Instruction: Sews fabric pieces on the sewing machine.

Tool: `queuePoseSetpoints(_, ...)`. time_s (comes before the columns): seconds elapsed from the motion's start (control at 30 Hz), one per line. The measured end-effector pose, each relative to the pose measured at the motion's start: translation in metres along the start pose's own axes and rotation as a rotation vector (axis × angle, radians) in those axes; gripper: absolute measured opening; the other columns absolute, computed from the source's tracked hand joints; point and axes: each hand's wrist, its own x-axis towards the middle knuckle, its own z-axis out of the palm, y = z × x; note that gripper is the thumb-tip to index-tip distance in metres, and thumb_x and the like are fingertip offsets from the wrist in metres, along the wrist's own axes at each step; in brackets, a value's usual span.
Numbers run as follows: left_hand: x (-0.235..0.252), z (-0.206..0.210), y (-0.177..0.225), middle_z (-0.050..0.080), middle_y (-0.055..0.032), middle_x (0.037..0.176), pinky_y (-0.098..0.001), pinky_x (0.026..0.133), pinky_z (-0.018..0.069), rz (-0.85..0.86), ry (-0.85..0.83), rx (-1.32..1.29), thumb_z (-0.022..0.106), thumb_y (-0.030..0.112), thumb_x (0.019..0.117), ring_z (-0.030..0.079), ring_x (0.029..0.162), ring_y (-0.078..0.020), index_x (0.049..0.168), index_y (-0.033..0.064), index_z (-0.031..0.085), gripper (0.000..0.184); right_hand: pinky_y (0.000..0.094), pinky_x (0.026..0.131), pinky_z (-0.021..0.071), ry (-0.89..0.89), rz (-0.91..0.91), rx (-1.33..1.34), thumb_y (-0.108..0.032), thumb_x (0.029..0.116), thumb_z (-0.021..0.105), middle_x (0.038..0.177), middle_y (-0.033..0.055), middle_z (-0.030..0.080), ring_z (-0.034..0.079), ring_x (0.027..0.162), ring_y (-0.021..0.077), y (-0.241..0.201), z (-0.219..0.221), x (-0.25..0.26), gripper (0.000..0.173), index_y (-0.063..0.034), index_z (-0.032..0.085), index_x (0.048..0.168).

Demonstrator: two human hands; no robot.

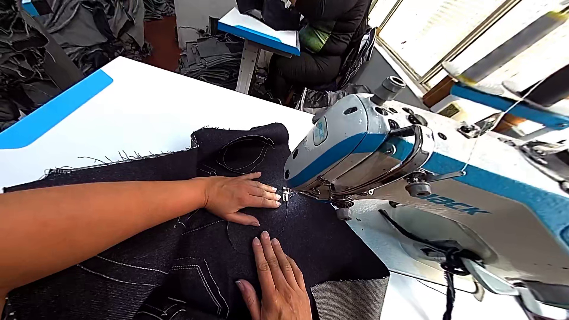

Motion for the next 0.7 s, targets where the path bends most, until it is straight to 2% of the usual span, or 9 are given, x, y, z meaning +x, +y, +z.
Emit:
queuePoseSetpoints(0.57,0.001,-0.001,0.001,0.052,-0.0151,0.153,-0.0613,0.122,0.0234,-0.021,-0.010,0.010,0.057,0.046,0.0984,0.042,0.147,-0.0335,0.147,0.0041,0.054,0.064,0.0396,0.109,0.0450,0.040,0.003,-0.007,-0.058,0.1047,0.035,0.143,0.0092,0.063,0.060,0.132,0.0268,0.002,0.003,0.001,0.069,-0.0061,0.065,0.138)
queuePoseSetpoints(0.7,0.004,0.000,0.000,0.051,-0.0148,0.154,-0.0623,0.122,0.0226,-0.085,-0.005,0.044,0.052,0.052,0.1005,0.041,0.148,-0.0332,0.148,0.0015,0.052,0.069,0.0432,0.107,0.0487,0.060,-0.004,0.004,-0.050,0.1054,0.039,0.140,0.0089,0.065,0.063,0.128,0.0281,0.014,0.005,0.010,0.060,-0.0060,0.067,0.135)
